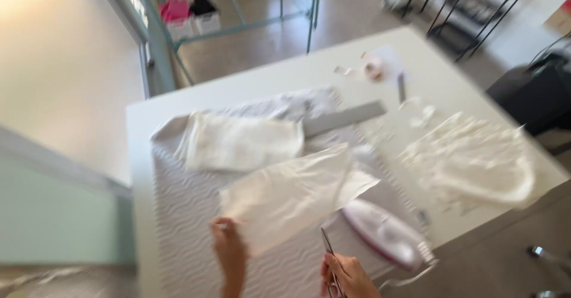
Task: Ironing and cutting rectangular pieces of white fabric on a workshop table.
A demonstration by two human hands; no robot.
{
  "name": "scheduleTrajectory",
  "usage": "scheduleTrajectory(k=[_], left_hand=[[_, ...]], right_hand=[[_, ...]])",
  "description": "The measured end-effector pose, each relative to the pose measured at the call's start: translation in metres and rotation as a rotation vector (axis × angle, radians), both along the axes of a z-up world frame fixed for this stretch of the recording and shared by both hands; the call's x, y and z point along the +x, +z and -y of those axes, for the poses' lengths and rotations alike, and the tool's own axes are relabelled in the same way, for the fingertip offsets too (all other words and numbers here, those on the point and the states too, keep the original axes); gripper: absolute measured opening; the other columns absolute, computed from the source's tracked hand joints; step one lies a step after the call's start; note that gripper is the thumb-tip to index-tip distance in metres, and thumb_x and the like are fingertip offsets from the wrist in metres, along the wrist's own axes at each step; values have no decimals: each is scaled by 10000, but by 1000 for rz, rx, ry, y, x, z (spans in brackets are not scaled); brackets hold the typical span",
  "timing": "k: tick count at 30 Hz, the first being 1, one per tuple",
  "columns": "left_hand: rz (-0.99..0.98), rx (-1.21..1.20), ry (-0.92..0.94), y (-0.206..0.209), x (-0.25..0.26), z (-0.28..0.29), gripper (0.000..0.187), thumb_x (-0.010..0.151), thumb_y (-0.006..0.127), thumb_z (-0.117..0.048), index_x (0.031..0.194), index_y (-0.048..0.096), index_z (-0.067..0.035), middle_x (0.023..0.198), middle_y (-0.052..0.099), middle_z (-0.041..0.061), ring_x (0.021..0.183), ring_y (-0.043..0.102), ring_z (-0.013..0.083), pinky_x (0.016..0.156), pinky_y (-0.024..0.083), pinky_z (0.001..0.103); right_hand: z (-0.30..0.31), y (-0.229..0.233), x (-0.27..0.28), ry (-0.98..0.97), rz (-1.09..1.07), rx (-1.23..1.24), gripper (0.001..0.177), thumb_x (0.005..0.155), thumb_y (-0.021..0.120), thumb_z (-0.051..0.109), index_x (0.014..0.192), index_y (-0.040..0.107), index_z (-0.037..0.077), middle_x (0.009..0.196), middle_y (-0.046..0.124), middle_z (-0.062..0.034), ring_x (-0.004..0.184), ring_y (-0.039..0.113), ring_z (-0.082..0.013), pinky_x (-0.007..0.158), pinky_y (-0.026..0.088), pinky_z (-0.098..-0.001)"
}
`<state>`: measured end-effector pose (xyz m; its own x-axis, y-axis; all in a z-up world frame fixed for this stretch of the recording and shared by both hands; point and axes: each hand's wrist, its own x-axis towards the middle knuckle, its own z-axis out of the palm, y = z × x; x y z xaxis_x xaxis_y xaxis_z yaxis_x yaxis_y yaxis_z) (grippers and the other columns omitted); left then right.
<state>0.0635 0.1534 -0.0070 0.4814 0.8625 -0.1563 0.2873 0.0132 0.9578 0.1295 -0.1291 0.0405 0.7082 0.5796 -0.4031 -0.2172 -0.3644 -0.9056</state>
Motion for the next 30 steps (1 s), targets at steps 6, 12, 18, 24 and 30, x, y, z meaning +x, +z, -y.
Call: scheduleTrajectory(k=[6,12,18,24,30], left_hand=[[-91,-92,-162,-106,-77,-10,523,1032,388,-466,1240,569,-22,1117,667,111,966,641,223,885,486,349],[-38,-778,-371,-24,-105,-17,524,976,585,-282,1359,467,55,1170,688,243,747,775,278,517,676,262],[-229,-509,-475,-28,-127,-12,74,881,764,-49,898,791,17,671,757,100,502,653,115,487,562,219],[-318,-368,-439,6,-143,-14,184,843,776,-73,1017,825,-44,710,787,54,565,671,78,558,592,185],[-261,-80,-449,-16,-162,-4,156,814,801,-89,969,807,-79,777,825,55,598,758,77,576,664,145]], right_hand=[[-39,-27,-86,51,-470,96,277,1024,522,256,1022,616,-4,733,623,-91,567,633,-187,538,495,-294],[-55,0,-100,140,-820,197,557,874,506,20,1426,518,-59,1138,684,-254,1072,696,-338,897,582,-397],[-61,-8,-110,222,-663,-203,433,842,784,88,1251,675,-1,837,645,-76,655,600,-135,571,455,-239],[-85,-37,-124,304,-465,-120,310,805,832,235,961,709,-2,676,715,-91,544,610,-133,505,463,-244],[-111,-29,-131,404,-276,-220,248,827,810,295,848,725,63,684,687,-21,591,579,-94,581,442,-237]])
